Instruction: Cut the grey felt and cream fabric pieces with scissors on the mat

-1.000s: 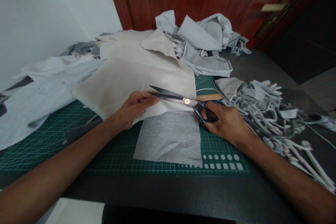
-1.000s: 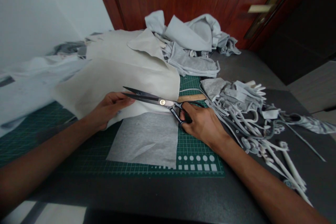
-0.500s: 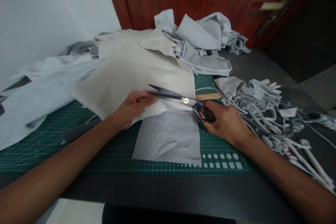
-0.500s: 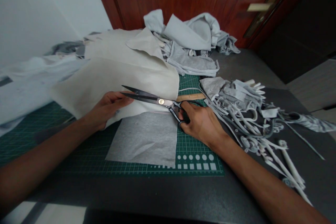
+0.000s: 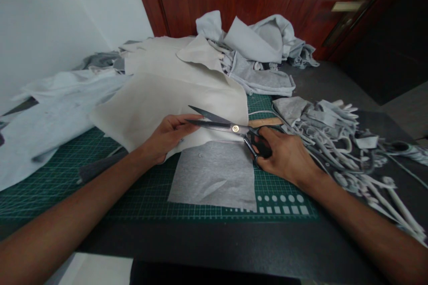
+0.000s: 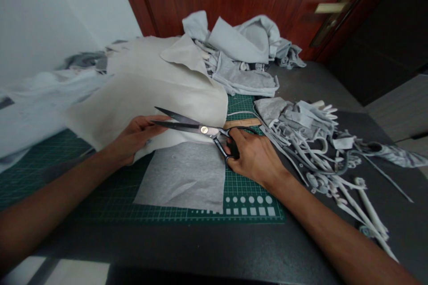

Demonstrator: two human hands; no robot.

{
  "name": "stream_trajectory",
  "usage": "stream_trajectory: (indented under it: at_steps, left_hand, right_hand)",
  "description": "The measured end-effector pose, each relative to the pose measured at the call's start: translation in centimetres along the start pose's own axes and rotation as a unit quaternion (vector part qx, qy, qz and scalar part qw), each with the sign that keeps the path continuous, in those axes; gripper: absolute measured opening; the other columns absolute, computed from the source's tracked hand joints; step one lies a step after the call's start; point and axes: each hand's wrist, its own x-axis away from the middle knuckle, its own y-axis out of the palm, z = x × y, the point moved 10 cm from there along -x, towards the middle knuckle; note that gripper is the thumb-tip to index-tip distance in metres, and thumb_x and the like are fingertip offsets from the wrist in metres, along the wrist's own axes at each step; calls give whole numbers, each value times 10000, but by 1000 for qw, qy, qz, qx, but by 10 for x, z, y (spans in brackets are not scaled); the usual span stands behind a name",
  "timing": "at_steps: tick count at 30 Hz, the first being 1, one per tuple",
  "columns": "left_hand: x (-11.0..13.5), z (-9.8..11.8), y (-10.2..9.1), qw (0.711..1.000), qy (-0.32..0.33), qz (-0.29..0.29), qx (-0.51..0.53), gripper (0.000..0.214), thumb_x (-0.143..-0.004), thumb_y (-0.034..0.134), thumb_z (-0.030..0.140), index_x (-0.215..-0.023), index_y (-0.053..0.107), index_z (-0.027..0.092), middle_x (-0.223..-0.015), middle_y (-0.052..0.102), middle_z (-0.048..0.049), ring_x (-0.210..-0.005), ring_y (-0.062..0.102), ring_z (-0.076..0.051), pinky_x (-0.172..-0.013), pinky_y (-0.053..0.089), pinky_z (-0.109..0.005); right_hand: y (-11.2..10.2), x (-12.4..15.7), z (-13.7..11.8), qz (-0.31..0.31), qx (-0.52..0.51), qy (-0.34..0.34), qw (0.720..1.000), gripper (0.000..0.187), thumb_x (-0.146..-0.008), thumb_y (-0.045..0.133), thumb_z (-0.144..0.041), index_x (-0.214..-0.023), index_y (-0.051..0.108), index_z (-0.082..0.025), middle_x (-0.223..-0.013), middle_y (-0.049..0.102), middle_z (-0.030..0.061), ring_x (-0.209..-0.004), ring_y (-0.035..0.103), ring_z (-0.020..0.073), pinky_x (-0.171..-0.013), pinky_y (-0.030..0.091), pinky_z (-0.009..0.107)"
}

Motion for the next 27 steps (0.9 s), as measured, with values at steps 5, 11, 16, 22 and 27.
stream_trajectory:
  at_steps: [5,11,16,22,27]
  left_hand:
    - [1,3,0,1000,2,2,-2,235,-693,787,243,-925,826,250,-782,758,-8,-654,603,-124,-539,426,-194]
    - [1,3,2,1000,0,-8,13,245,-702,787,231,-943,827,243,-793,763,-15,-676,627,-137,-551,455,-200]
    - [1,-3,1,1000,-16,-6,12,271,-686,823,308,-940,820,216,-768,759,-26,-624,612,-130,-511,442,-198]
    - [3,-2,2,999,-26,-8,30,206,-680,848,358,-815,815,206,-748,762,-34,-663,659,-150,-528,479,-197]
    - [6,0,5,998,-42,-14,47,272,-692,840,354,-929,820,222,-756,771,-32,-650,678,-157,-505,495,-195]
  right_hand:
    - [-3,-1,-2,16,13,-4,1000,174,-801,581,-268,-948,587,-176,-797,691,59,-663,621,201,-597,363,294]
    - [-2,0,-3,22,12,13,1000,204,-801,576,-268,-983,576,-175,-818,694,70,-692,633,215,-613,383,301]
    - [5,1,0,12,-18,28,999,198,-775,588,-263,-959,558,-195,-837,698,48,-680,641,206,-581,364,292]
    - [5,3,3,14,-27,58,998,194,-762,586,-294,-931,554,-203,-778,690,45,-665,643,216,-575,374,295]
    - [10,1,26,-4,-18,114,993,253,-743,613,-328,-955,574,-196,-801,696,54,-690,652,234,-588,401,305]
